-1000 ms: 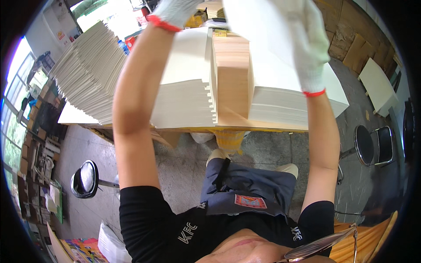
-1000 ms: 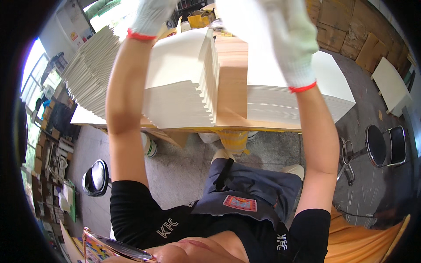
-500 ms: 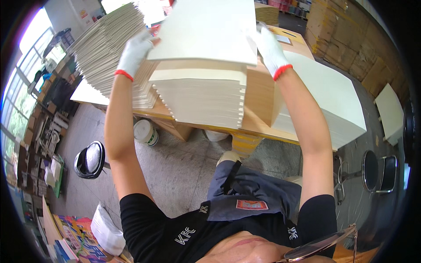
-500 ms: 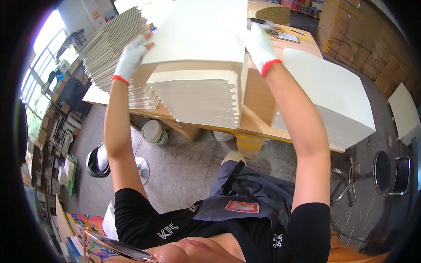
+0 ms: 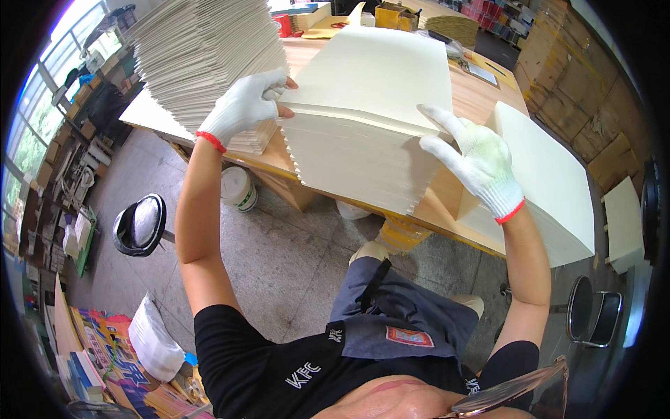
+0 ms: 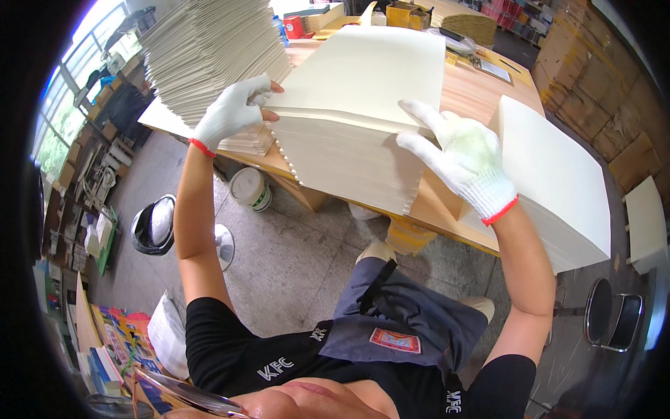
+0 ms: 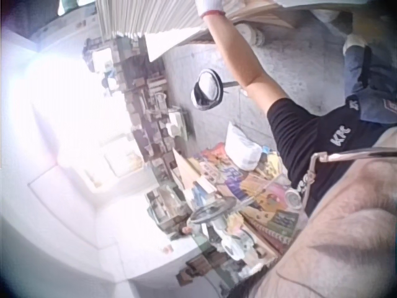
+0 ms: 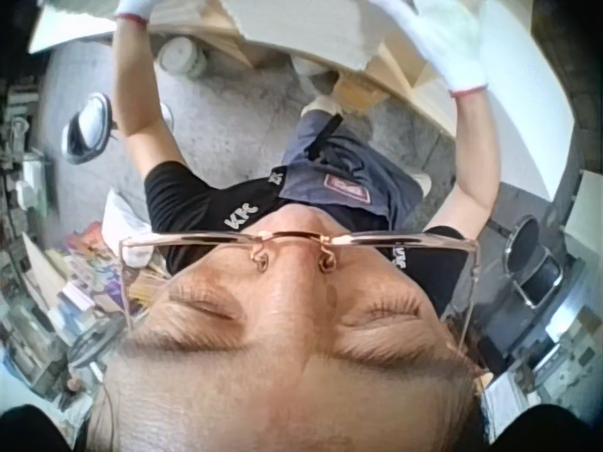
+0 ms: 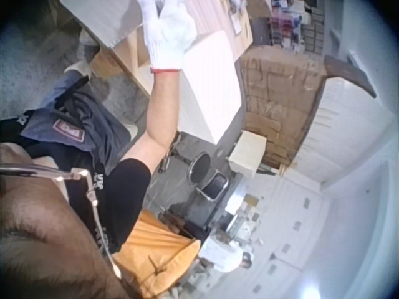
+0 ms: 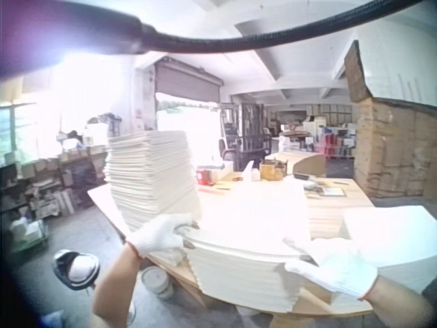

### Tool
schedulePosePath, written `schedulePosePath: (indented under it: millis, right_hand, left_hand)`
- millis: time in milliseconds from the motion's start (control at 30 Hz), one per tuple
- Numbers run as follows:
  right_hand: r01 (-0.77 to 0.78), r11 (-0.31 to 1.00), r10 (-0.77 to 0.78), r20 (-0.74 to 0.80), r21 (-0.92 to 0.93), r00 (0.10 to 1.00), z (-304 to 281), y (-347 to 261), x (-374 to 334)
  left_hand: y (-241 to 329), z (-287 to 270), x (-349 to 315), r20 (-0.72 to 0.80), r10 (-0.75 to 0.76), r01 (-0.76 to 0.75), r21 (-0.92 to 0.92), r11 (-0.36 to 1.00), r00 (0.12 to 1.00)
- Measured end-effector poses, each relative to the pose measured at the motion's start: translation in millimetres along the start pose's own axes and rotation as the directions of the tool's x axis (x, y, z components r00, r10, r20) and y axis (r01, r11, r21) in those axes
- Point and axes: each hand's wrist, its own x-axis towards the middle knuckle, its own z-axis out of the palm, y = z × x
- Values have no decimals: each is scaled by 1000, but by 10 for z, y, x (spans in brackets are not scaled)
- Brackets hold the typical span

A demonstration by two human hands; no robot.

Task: The person, wearing white gloves, takes stacks of paper from a large pile and places them into smaller, organized stacks on a wooden table.

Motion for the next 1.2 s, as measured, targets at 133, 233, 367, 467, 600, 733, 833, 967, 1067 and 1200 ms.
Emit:
schedulePosePath:
  millis: [133, 233, 367, 467, 600, 733, 833, 967, 1067, 1200]
  right_hand:
    - [11, 999, -13, -60, -30, 998, 64, 13, -27]
    - [46, 998, -50, -125, -36, 991, 107, 28, -42]
    - [56, 998, -54, -173, 6, 983, 160, 40, -56]
    - [31, 998, -22, -157, 56, 987, 147, 11, -70]
    - [54, 996, -44, -152, 67, 987, 159, 25, -76]
    - [84, 996, -81, -185, 8, 979, 211, 51, -57]
    - [85, 995, -71, -207, 61, 976, 212, 59, -71]
    - [65, 994, -46, -203, 89, 978, 201, 36, -55]
    - [54, 995, -38, -189, 85, 981, 210, 56, -59]
    - [89, 993, -70, -216, 77, 974, 231, 66, -55]
  left_hand:
    - [-3, 1, 17, -7, -6, 6, -38, 999, 1000]
    - [-35, -28, 36, 5, 13, -14, 20, 1000, 1000]
    - [-42, -26, 33, 2, -5, 5, 16, 1000, 1000]
    - [-12, -26, 49, 17, -44, 43, 54, 998, 999]
    - [9, -57, 73, 47, -83, 78, 103, 992, 995]
    - [-7, -65, 62, 36, -56, 53, 94, 994, 998]
    - [-50, -48, 64, 13, 70, -71, 68, 995, 997]
    - [-66, -50, 74, 21, 52, -53, 59, 997, 998]
    - [-53, -59, 76, 24, 49, -51, 100, 994, 999]
    - [-84, -49, 96, 20, 48, -50, 86, 995, 999]
